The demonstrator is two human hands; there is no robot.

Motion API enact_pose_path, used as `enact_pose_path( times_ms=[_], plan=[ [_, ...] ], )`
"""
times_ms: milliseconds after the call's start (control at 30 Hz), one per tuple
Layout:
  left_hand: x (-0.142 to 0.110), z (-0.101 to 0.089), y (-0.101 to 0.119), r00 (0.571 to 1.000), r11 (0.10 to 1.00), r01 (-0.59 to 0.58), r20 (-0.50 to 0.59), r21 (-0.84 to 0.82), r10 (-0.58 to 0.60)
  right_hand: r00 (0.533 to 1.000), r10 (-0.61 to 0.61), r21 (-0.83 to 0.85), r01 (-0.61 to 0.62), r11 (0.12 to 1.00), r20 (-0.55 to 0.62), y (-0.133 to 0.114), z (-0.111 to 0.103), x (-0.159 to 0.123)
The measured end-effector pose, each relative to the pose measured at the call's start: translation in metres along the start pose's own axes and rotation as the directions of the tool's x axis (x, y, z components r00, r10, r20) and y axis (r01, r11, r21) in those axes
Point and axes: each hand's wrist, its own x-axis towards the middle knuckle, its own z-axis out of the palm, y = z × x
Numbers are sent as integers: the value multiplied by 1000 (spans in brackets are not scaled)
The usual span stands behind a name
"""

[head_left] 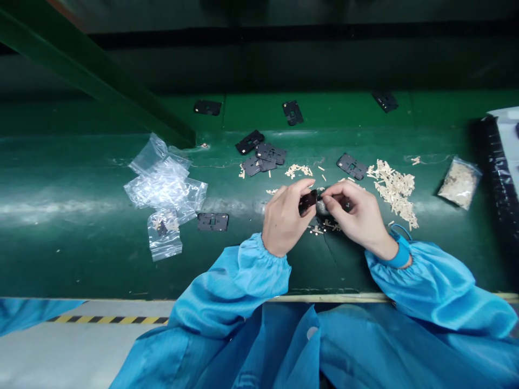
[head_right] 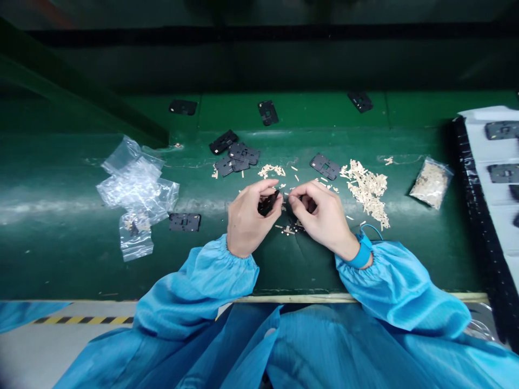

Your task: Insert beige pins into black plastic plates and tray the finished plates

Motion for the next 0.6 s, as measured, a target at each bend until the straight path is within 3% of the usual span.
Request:
enact_pose_path(
  times_ms=[267, 333, 400, 500, 600],
  plan=[
    [-4, 2, 2, 992, 992, -124, 37, 14, 124, 961, 262, 252, -276, 928, 87, 1, 6, -2],
    [-3, 2, 3, 998, 995, -46, 49, -84, 50, 951, 299, 278, -308, 910, 76, -1, 3, 1],
    [0, 2, 3, 993, 969, 104, 78, -224, -89, 948, 313, 284, -315, 905, 55, -3, 0, 3],
    [6, 2, 3, 948, 873, 316, 158, -372, -276, 955, 290, 258, -297, 919, 64, -5, -3, 4],
    [10, 2, 4, 908, 802, 416, 238, -429, -344, 964, 246, 207, -261, 943, 99, -6, -3, 2]
  ],
)
